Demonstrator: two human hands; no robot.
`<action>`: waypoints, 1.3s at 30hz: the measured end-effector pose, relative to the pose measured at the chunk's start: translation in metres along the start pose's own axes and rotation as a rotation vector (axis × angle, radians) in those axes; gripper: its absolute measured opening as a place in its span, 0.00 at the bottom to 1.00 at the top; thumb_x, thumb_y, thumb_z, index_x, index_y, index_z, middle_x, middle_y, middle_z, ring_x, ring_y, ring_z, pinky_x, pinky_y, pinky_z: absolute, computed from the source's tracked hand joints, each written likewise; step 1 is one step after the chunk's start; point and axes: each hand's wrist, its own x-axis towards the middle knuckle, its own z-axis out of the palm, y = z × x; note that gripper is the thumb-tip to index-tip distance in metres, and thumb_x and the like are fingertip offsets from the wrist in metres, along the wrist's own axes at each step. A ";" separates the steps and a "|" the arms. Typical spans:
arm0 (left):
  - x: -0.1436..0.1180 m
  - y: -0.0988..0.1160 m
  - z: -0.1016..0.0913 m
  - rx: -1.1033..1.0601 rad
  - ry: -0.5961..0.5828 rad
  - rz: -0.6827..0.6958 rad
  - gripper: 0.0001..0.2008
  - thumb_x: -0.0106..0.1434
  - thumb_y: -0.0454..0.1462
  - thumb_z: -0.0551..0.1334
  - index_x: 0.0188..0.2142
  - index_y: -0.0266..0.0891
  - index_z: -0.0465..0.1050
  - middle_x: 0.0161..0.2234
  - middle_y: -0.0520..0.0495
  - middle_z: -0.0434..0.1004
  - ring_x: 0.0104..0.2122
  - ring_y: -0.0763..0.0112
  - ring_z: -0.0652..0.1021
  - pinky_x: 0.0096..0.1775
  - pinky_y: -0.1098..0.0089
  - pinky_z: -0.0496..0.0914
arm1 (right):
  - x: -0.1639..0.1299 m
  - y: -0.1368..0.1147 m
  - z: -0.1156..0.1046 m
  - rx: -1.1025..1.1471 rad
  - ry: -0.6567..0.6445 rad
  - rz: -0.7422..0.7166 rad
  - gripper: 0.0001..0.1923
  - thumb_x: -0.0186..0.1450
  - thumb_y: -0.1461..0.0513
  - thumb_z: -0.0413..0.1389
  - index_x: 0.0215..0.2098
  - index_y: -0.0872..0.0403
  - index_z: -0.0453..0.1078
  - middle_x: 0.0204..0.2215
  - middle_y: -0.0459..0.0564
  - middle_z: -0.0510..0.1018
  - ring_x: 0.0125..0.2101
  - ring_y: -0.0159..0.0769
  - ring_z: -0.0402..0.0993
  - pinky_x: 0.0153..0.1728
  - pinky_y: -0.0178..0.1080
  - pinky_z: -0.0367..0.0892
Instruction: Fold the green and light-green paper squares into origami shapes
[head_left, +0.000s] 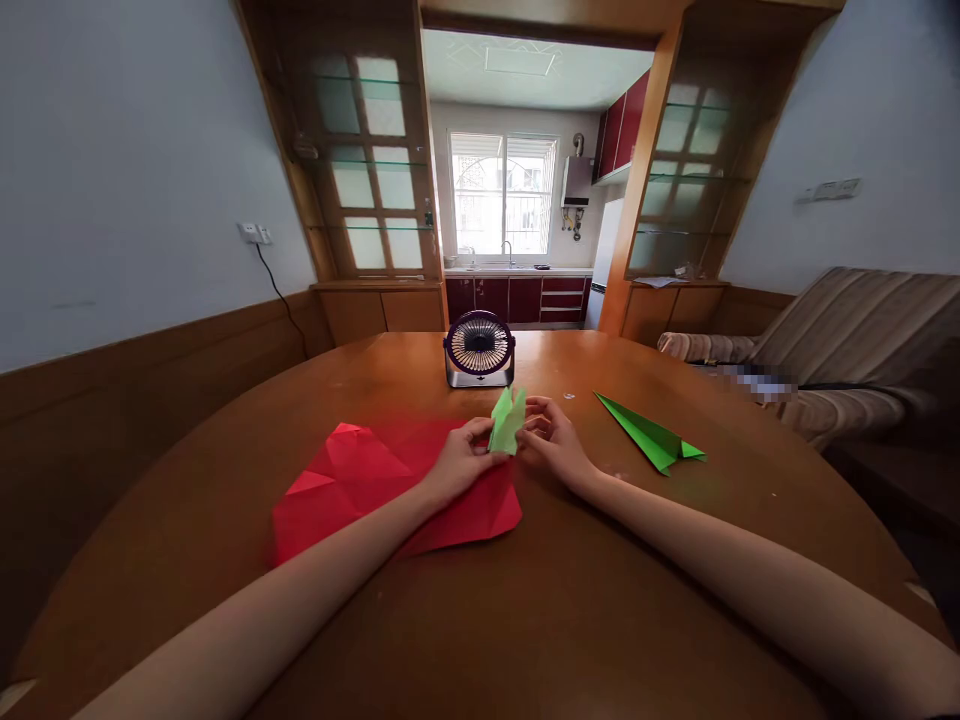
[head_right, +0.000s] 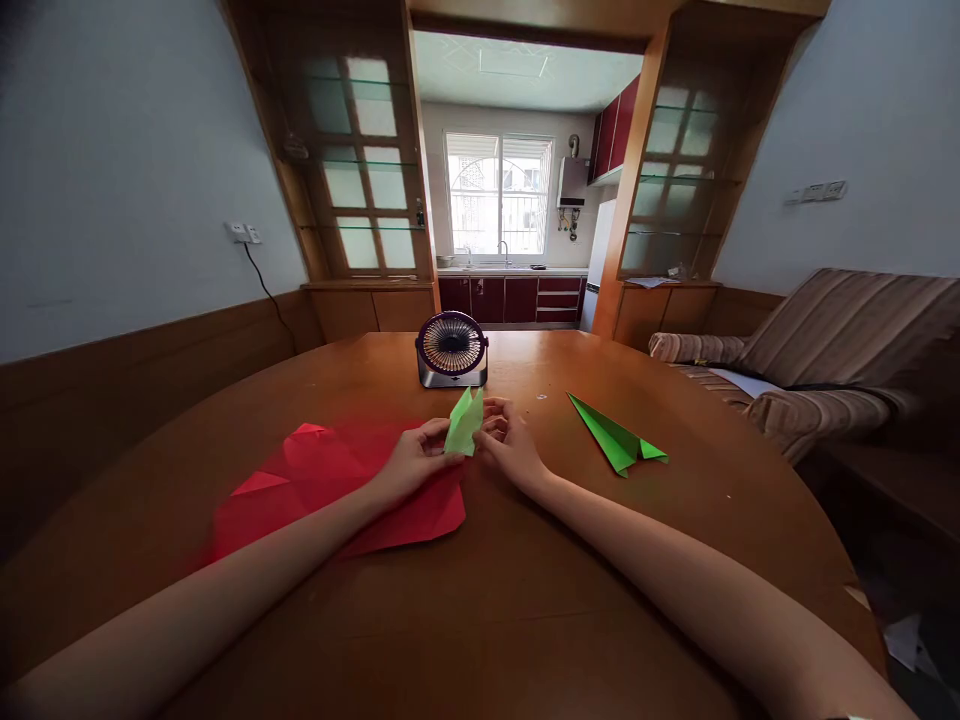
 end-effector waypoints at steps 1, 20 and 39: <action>0.000 0.001 0.001 -0.027 -0.002 -0.019 0.22 0.48 0.39 0.73 0.43 0.37 0.77 0.43 0.43 0.77 0.45 0.60 0.77 0.48 0.58 0.72 | 0.000 0.000 0.000 0.020 0.009 -0.002 0.22 0.54 0.58 0.62 0.45 0.50 0.63 0.39 0.46 0.70 0.30 0.30 0.70 0.33 0.37 0.70; -0.001 0.007 -0.001 0.169 0.186 0.135 0.15 0.55 0.44 0.69 0.39 0.39 0.79 0.40 0.44 0.78 0.42 0.63 0.76 0.46 0.64 0.70 | -0.002 0.002 0.000 0.083 -0.106 0.051 0.19 0.58 0.54 0.64 0.45 0.51 0.73 0.34 0.48 0.80 0.33 0.34 0.75 0.38 0.39 0.70; -0.006 0.008 0.002 0.285 0.272 0.198 0.16 0.59 0.44 0.66 0.44 0.39 0.74 0.46 0.43 0.75 0.48 0.60 0.74 0.53 0.60 0.65 | -0.003 0.001 0.003 0.008 -0.049 0.003 0.12 0.59 0.53 0.62 0.36 0.52 0.74 0.31 0.47 0.79 0.29 0.32 0.73 0.33 0.37 0.69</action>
